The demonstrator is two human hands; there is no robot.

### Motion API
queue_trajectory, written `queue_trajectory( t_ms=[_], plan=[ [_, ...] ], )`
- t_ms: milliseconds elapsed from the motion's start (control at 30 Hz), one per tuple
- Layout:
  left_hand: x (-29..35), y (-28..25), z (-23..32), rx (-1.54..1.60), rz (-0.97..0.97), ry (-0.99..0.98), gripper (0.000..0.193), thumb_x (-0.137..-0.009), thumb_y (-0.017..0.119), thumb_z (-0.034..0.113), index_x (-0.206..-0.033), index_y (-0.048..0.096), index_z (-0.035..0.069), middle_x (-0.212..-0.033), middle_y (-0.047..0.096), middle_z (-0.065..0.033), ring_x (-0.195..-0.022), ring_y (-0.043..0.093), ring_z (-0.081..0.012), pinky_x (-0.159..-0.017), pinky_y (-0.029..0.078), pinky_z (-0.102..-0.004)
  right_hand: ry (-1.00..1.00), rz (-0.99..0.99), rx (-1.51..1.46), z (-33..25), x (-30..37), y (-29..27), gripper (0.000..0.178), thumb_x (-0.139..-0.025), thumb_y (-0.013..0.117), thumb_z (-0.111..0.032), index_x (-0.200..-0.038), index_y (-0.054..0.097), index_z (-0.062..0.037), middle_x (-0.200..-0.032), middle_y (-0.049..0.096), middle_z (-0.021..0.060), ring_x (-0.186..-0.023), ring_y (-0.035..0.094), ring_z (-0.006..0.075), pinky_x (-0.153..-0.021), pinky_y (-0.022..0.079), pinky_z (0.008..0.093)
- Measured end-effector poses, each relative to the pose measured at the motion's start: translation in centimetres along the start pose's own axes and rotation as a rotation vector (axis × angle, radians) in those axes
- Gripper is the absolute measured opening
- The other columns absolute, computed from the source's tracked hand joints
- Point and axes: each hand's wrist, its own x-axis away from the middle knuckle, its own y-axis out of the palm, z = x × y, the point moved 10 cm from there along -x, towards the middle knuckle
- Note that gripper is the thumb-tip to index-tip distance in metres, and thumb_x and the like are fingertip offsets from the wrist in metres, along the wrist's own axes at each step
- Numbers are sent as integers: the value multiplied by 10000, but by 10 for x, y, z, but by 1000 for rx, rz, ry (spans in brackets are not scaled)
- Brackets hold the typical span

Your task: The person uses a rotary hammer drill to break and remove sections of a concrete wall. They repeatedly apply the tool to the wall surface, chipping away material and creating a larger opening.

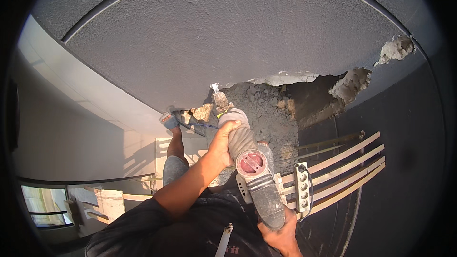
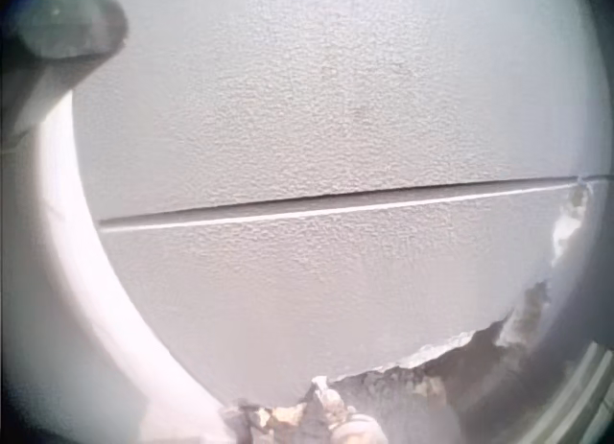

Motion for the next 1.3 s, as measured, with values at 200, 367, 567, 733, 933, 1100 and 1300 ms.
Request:
queue_trajectory(
  t_ms=[200, 367, 567, 733, 933, 1100, 1300],
  plan=[
    [-7, 0, 12, -87, 9, 44, 391, -832, 789, 304, -1115, 649, 72, -957, 704, -104, -850, 710, -280, -795, 614, -487, 1, 25, -64, -4, -2, 13, 186, -776, 702, -33, -946, 728, 40, -847, 758, 100, -757, 706, 152, -706, 558, 314],
    [44, 11, -31, -66, -7, 72, 326, -873, 754, 262, -1128, 656, 82, -1028, 709, -91, -891, 708, -277, -825, 610, -494, -28, -17, -100, -16, 56, -13, 182, -785, 704, -15, -951, 733, 53, -831, 752, 98, -723, 701, 145, -692, 568, 303],
    [79, 25, -114, -14, -29, -112, 363, -871, 768, 259, -1164, 643, 86, -1091, 703, -83, -988, 698, -263, -898, 592, -512, 32, 145, 115, -9, 112, -73, 195, -673, 696, 18, -854, 755, 58, -754, 750, 110, -668, 715, 160, -627, 567, 297],
    [54, 24, -99, -123, -9, 14, 357, -872, 783, 248, -1155, 639, 84, -1031, 709, -94, -920, 715, -276, -850, 608, -518, 68, 202, -116, 7, 99, -59, 212, -690, 695, -64, -857, 750, 53, -750, 731, 92, -657, 689, 163, -644, 556, 302],
    [48, 28, -75, -152, -10, 87, 283, -890, 780, 201, -1109, 666, 62, -1007, 717, -96, -911, 721, -259, -815, 622, -508, 34, 228, -117, 26, 83, -47, 100, -767, 633, 59, -815, 721, 66, -716, 713, 82, -641, 675, 150, -624, 538, 300],
    [59, 35, -72, -188, 26, 71, 220, -891, 780, 146, -1083, 698, 77, -1000, 721, -54, -887, 704, -196, -773, 609, -406, 66, 281, -19, 34, 81, -44, 47, -812, 660, 57, -806, 706, 66, -700, 708, 75, -618, 675, 151, -596, 543, 303],
    [38, 29, -59, -239, 85, 121, 242, -874, 793, 161, -1080, 711, 65, -1029, 730, -70, -901, 708, -196, -773, 598, -388, -57, 186, -240, 50, 65, -39, 50, -827, 678, 39, -844, 699, 82, -725, 702, 132, -636, 688, 190, -599, 563, 324]
  ],
)
